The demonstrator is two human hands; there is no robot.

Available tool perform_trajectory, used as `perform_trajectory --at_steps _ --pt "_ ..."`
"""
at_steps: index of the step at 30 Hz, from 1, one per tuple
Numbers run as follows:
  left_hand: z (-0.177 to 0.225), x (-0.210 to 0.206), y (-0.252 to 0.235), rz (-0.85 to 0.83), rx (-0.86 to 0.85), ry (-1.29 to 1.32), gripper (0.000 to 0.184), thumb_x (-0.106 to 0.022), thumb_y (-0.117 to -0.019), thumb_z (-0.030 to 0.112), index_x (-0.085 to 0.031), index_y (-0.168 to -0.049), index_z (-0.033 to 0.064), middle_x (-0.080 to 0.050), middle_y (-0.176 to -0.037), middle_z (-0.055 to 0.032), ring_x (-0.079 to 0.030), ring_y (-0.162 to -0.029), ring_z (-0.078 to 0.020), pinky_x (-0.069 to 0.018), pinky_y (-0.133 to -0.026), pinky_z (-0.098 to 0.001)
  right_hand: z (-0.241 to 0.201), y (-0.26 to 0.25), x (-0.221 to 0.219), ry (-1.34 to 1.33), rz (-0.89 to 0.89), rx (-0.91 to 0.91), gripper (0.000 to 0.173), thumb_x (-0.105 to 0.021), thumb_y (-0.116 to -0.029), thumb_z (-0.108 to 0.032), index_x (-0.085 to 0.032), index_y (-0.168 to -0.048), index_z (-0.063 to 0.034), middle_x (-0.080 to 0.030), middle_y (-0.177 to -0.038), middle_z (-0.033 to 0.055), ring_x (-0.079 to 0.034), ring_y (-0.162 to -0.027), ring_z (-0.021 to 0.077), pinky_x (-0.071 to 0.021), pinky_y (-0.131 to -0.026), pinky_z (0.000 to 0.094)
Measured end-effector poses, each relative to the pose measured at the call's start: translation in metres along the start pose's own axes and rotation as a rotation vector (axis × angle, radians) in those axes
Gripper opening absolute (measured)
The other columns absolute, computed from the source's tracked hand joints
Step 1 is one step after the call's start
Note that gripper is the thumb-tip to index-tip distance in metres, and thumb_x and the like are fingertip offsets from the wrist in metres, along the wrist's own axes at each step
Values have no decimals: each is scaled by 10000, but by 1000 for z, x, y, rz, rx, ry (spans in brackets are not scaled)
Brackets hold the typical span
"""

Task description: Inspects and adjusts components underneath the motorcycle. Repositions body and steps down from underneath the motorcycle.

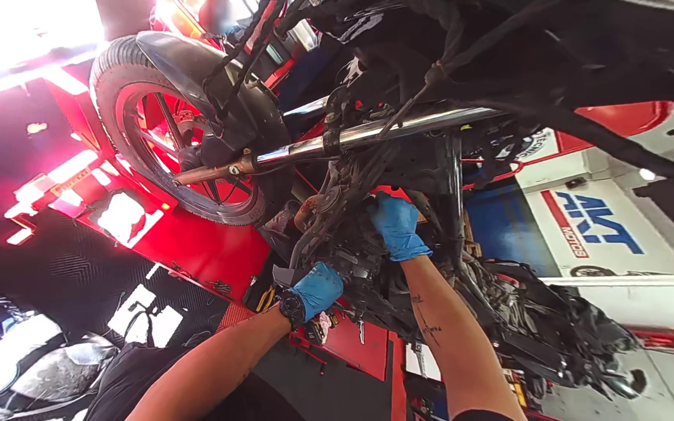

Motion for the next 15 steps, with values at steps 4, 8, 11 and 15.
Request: perform_trajectory --at_steps 4,8,11,15 --pt "-1 0 0 -1 6 16 248 -444 -1029 -16 -640 -1146 -112 -663 -1180 -285 -630 -1172 -422 -485 -1016 -529 -8 4 -4 21 -34 -34 382 -575 -1004 -328 -691 -1159 1 -701 -1096 280 -671 -1068 485 -508 -834 671" --pt "-2 0 0 -26 1 48 253 -447 -1032 -12 -635 -1170 -110 -651 -1207 -290 -611 -1203 -429 -462 -1052 -540 -11 10 -5 -19 -35 -30 336 -576 -987 -248 -674 -1160 22 -696 -1089 284 -671 -1062 482 -510 -827 668" --pt "-1 0 0 -13 6 31 245 -452 -1029 -10 -642 -1153 -101 -660 -1193 -278 -620 -1190 -418 -473 -1038 -533 -7 10 -7 -36 -22 -21 378 -576 -987 -284 -663 -1245 -22 -702 -1110 272 -676 -1071 473 -511 -837 670" --pt "0 0 0 -2 7 20 242 -455 -1023 -21 -645 -1149 -103 -663 -1185 -278 -627 -1178 -418 -482 -1027 -531 0 8 -14 -22 84 3 394 -589 -980 -349 -686 -1201 -38 -721 -1040 255 -695 -1007 477 -520 -793 665"
Point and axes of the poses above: each hand's wrist, its own y-axis away from the middle knuckle, its own x-axis out of the back of the hand, z = x × y, the point moved 2 cm from there along -y, towards the middle knuckle
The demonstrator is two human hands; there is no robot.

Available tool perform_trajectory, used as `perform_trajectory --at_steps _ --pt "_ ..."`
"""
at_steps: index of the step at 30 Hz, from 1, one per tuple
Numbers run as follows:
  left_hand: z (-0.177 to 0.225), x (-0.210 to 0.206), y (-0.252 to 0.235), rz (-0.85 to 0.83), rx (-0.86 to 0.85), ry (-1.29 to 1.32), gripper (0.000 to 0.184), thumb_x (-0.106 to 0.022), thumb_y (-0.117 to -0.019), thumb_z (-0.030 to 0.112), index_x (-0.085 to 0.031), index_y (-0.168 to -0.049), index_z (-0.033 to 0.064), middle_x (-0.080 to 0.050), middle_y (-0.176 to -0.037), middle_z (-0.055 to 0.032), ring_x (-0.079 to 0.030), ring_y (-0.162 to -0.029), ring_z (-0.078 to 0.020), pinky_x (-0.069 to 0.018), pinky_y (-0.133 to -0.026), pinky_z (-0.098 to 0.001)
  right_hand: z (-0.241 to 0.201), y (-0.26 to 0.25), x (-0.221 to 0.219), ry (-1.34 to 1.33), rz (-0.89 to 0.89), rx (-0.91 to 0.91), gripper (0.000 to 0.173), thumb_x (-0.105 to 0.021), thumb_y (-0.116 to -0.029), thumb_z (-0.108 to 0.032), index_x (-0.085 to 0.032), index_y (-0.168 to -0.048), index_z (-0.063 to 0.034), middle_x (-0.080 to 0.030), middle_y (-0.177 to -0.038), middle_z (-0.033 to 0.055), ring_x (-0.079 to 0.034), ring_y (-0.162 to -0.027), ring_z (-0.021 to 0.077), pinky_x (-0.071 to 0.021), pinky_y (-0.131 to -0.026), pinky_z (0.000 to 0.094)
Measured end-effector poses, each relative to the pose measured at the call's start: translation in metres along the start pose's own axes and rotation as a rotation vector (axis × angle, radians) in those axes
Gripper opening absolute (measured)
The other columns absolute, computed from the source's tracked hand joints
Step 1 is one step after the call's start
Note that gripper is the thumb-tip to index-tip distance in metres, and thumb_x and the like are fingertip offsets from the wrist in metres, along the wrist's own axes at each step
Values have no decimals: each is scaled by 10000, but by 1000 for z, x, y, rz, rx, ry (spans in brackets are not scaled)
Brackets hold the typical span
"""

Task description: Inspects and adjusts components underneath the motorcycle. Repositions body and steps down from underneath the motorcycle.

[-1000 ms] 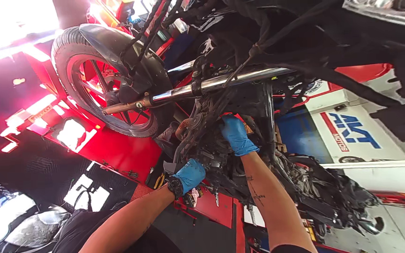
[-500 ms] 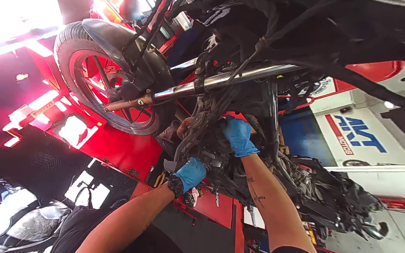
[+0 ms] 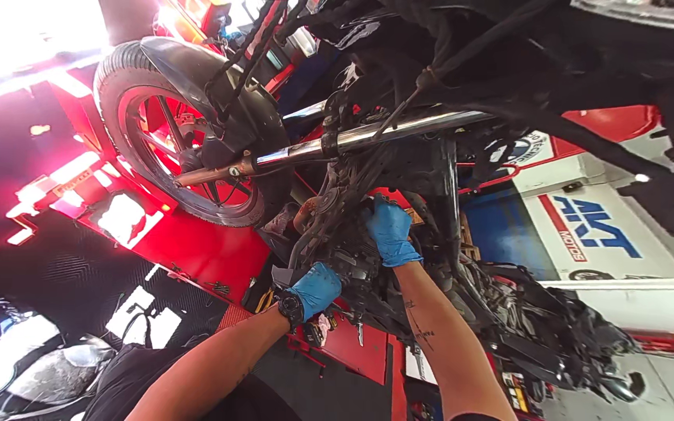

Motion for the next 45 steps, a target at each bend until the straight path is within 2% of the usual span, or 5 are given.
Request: perform_trajectory --at_steps 5,14,18,23,45 --pt "0 0 -1 -7 9 -2 249 -444 -1030 -10 -643 -1148 -104 -663 -1184 -279 -628 -1175 -420 -484 -1022 -529 -8 2 8 -32 -102 -43 358 -571 -983 -286 -669 -1192 -12 -708 -1089 263 -684 -1062 459 -512 -832 658" --pt "0 -1 -1 -15 14 -29 255 -429 -1030 -22 -634 -1154 -108 -659 -1188 -282 -628 -1176 -418 -488 -1014 -529 -11 2 7 -25 -85 -58 366 -586 -977 -283 -661 -1181 10 -706 -1084 269 -685 -1053 468 -516 -824 658" --pt "1 -1 -2 -4 10 -35 251 -437 -1025 -29 -643 -1145 -105 -667 -1171 -276 -636 -1162 -412 -494 -1006 -521 -6 2 6 -11 -43 -75 415 -614 -962 -378 -691 -1171 -28 -721 -1056 248 -693 -1032 460 -517 -812 657" --pt "0 -2 -2 3 13 -22 243 -443 -1021 -34 -640 -1140 -112 -665 -1164 -286 -636 -1157 -425 -489 -1012 -533 -10 4 8 -40 -96 -64 364 -575 -982 -302 -684 -1157 -2 -712 -1089 257 -684 -1064 459 -512 -837 657" --pt "0 -2 -1 4 -2 -5 247 -445 -1027 -15 -648 -1135 -104 -667 -1178 -279 -632 -1169 -415 -484 -1024 -523 -9 -1 8 -35 -65 -108 406 -630 -946 -352 -695 -1183 -29 -717 -1091 249 -685 -1062 453 -509 -834 659"
Point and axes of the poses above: each hand's wrist, its own y-axis away from the middle knuckle, its own x-axis out of the back of the hand, z = x × y, the point moved 2 cm from there along -y, towards the middle knuckle
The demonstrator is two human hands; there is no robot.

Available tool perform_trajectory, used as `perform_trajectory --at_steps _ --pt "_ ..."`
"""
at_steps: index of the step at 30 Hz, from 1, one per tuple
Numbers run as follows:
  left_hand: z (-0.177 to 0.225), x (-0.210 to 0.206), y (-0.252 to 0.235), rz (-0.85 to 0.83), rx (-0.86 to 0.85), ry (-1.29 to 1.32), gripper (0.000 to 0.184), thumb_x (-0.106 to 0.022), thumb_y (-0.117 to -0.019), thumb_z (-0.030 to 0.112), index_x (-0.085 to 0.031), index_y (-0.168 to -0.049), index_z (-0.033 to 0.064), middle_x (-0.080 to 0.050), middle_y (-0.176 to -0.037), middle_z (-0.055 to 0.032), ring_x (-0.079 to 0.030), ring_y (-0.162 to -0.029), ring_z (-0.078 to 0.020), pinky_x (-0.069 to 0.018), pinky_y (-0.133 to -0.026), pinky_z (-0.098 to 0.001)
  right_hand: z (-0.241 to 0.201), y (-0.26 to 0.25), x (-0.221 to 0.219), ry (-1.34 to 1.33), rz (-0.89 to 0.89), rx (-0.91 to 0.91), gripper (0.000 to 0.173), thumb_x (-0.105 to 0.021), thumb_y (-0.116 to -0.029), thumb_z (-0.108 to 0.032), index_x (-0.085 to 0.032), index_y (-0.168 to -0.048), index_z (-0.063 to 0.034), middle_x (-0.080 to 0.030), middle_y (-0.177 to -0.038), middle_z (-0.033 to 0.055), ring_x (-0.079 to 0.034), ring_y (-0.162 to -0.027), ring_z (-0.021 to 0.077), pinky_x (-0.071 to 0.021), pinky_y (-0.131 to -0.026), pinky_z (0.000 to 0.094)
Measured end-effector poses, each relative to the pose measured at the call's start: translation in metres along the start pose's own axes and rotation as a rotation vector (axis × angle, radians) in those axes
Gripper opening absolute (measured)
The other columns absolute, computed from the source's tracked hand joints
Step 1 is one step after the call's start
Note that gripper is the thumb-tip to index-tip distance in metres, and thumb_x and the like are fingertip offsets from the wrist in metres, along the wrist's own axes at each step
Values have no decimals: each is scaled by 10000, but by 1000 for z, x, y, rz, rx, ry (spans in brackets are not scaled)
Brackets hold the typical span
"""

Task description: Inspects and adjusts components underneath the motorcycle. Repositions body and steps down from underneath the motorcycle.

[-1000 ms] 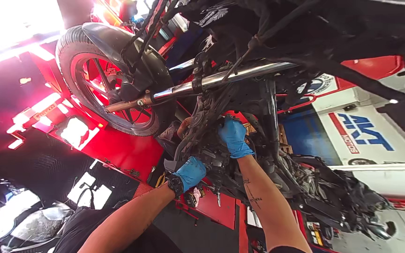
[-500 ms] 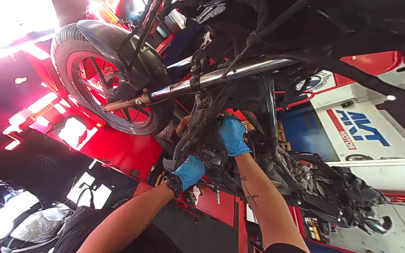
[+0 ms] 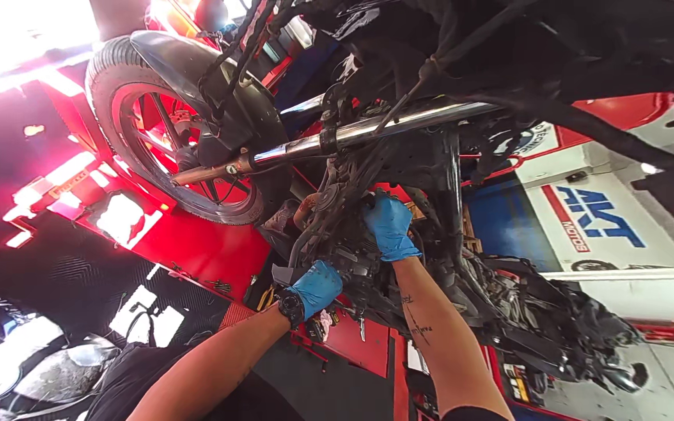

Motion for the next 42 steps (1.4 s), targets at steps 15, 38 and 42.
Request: perform_trajectory --at_steps 15,38,42 --pt "0 1 0 -15 -8 2 250 -438 -1030 -21 -637 -1149 -112 -660 -1180 -287 -626 -1174 -424 -484 -1021 -531 14 -6 -4 -73 -9 35 429 -654 -932 -396 -697 -1188 -55 -717 -1090 235 -681 -1058 448 -504 -841 664" --pt "-1 -2 0 -6 -15 13 250 -450 -1028 -16 -639 -1155 -118 -660 -1179 -293 -626 -1174 -434 -486 -1018 -541 5 -1 -5 -57 5 44 380 -599 -973 -308 -681 -1210 -22 -711 -1090 262 -680 -1063 466 -506 -847 668" --pt "-1 0 0 -1 -14 2 254 -443 -1027 -23 -639 -1159 -116 -662 -1182 -289 -629 -1172 -429 -489 -1017 -530 9 1 -4 -59 39 22 405 -601 -972 -357 -699 -1203 -40 -721 -1095 248 -684 -1062 462 -502 -851 672"
Point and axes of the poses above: each hand's wrist, its own y-axis away from the middle knuckle, its own x-axis out of the back of the hand, z = x × y, the point moved 2 cm from there along -y, towards the middle knuckle
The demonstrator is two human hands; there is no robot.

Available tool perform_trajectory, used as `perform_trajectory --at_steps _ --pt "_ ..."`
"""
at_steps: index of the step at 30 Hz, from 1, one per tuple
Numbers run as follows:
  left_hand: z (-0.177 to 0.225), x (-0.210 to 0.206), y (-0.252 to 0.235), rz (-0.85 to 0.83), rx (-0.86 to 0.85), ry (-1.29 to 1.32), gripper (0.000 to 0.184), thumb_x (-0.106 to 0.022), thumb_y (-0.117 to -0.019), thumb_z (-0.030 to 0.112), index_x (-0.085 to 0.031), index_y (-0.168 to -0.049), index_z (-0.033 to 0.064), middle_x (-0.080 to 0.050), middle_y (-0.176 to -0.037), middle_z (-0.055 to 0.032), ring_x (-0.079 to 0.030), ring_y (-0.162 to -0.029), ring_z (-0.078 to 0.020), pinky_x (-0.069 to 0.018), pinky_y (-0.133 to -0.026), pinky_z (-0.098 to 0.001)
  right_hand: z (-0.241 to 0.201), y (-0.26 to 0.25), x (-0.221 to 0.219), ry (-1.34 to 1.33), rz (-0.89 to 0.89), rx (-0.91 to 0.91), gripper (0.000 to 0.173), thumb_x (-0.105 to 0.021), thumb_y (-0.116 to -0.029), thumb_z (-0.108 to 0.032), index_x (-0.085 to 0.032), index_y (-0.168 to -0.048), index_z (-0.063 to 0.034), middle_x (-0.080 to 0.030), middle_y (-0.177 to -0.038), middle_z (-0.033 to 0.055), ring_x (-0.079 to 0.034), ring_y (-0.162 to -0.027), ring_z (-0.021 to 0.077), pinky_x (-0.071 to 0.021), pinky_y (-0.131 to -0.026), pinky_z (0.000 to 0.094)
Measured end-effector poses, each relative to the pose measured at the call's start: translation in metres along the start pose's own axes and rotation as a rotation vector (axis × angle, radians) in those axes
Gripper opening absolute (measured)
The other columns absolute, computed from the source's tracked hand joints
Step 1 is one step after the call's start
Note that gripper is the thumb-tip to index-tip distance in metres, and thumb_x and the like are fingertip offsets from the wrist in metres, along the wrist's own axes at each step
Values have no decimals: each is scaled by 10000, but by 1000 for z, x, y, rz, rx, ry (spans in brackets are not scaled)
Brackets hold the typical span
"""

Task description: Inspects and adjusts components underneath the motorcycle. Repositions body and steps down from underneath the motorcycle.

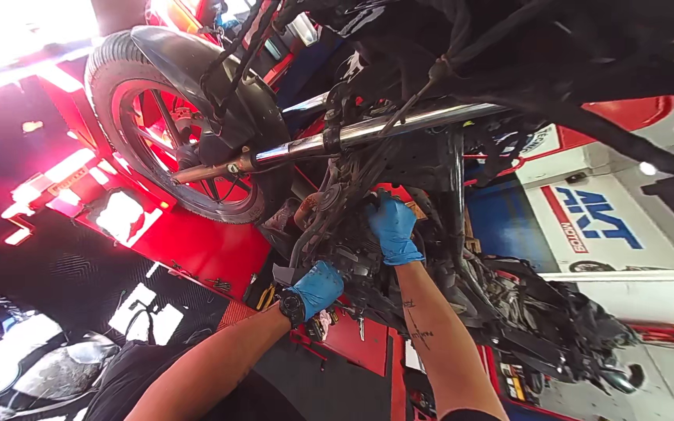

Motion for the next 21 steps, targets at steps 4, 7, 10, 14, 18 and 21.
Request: perform_trajectory --at_steps 4,7,10,14,18,21 --pt "0 1 1 -1 0 0 255 -439 -1030 -18 -636 -1157 -119 -659 -1185 -292 -629 -1172 -428 -488 -1015 -528 -4 0 -1 30 -34 -2 385 -568 -993 -317 -687 -1197 -13 -716 -1101 258 -680 -1075 468 -504 -856 669" --pt "0 1 0 6 -10 4 245 -457 -1029 -7 -647 -1148 -107 -665 -1181 -284 -630 -1171 -422 -489 -1007 -535 4 -2 -2 -46 -62 37 354 -532 -1014 -261 -668 -1247 -31 -707 -1134 256 -672 -1098 459 -499 -889 666" --pt "-1 0 0 6 -9 -17 225 -476 -1024 0 -653 -1129 -91 -673 -1153 -267 -643 -1146 -409 -509 -984 -524 14 -2 -3 -183 -13 60 359 -476 -1060 -243 -683 -1301 -77 -707 -1202 227 -664 -1147 427 -482 -965 658" --pt "-1 -1 0 10 -25 -18 232 -472 -1028 4 -660 -1127 -88 -676 -1160 -264 -639 -1158 -406 -499 -995 -526 7 2 -5 -57 18 -2 411 -593 -997 -388 -694 -1189 -40 -719 -1081 251 -684 -1050 469 -497 -853 682" --pt "2 14 5 -52 -17 -3 273 -414 -1045 -15 -627 -1182 -118 -652 -1222 -292 -615 -1206 -431 -476 -1031 -539 -4 0 -5 35 3 -52 422 -584 -991 -379 -694 -1191 -23 -716 -1100 266 -684 -1061 475 -502 -850 679" --pt "9 44 13 -231 -7 -41 336 -311 -1072 -45 -530 -1300 -159 -575 -1363 -329 -547 -1317 -459 -413 -1116 -548 -12 3 -2 14 -15 -20 378 -546 -999 -270 -669 -1227 6 -704 -1121 286 -677 -1078 484 -499 -859 681"
Point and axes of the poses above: each hand's wrist, its own y-axis away from the middle knuckle, its own x-axis out of the back of the hand, z = x × y, the point moved 2 cm from there along -y, towards the middle knuckle
